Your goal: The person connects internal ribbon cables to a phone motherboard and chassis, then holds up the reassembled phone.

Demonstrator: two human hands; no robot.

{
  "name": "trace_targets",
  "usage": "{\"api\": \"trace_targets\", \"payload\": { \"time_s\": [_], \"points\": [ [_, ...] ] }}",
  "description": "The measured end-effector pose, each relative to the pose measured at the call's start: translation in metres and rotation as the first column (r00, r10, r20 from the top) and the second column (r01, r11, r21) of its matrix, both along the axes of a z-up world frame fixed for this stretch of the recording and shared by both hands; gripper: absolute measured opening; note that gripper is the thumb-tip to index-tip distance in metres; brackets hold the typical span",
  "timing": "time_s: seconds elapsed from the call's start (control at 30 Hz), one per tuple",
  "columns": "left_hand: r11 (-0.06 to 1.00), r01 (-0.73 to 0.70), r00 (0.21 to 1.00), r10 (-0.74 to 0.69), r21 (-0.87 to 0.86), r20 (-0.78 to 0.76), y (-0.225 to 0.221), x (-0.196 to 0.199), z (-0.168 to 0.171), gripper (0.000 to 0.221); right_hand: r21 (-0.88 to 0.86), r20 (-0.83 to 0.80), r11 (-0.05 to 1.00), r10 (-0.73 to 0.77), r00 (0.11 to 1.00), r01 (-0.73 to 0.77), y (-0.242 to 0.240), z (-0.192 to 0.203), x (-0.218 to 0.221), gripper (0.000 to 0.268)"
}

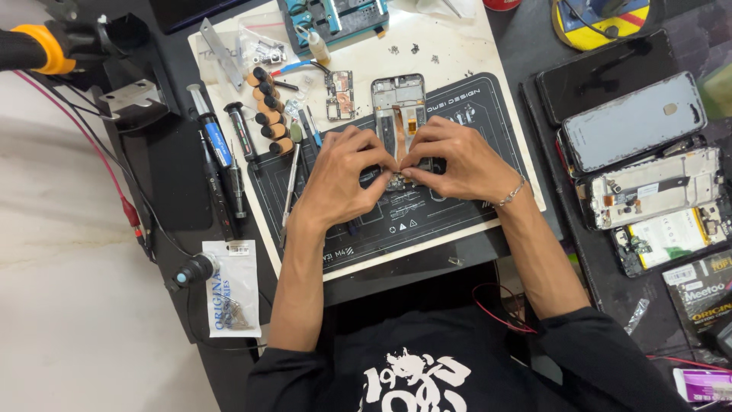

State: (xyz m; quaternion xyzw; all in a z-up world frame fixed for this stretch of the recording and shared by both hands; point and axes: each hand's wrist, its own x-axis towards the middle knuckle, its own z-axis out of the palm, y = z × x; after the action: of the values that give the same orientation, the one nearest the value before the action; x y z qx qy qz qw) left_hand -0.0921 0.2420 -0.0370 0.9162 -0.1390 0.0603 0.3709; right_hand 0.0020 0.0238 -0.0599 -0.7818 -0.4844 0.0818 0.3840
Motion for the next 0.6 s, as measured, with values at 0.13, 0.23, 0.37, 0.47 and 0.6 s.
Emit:
{"api": "trace_targets", "payload": {
  "time_s": [0.13, 0.23, 0.37, 0.47, 0.6],
  "points": [
    [1.0, -0.003, 1.0, 0.003, -0.016, 0.003, 0.001, -0.0009, 0.0034, 0.011, 0.004, 0.002, 1.0, -0.005, 1.0, 0.005, 0.0001, -0.0001, 0.0008, 0.018],
    [1.0, 0.001, 1.0, -0.001, -0.022, 0.004, 0.0008, -0.0015, 0.0051, 0.012, 0.003, 0.005, 1.0, 0.0, 1.0, 0.0, 0.0005, 0.0009, 0.0015, 0.018],
    [1.0, -0.005, 1.0, 0.005, 0.019, 0.016, 0.0003, -0.0006, 0.0004, 0.008, -0.014, 0.006, 1.0, -0.011, 1.0, 0.011, 0.0009, -0.0009, 0.0017, 0.019],
    [0.999, -0.014, 0.999, 0.012, 0.036, 0.034, -0.0001, -0.0022, -0.0024, 0.009, 0.011, 0.024, 1.0, -0.004, 1.0, 0.004, 0.0005, -0.0006, 0.0005, 0.019],
    [1.0, -0.005, 0.999, 0.004, 0.013, 0.043, -0.0018, -0.0037, -0.0035, 0.009, -0.029, 0.01, 1.0, -0.007, 1.0, 0.007, 0.0006, 0.0013, -0.0013, 0.017]
  ]
}}
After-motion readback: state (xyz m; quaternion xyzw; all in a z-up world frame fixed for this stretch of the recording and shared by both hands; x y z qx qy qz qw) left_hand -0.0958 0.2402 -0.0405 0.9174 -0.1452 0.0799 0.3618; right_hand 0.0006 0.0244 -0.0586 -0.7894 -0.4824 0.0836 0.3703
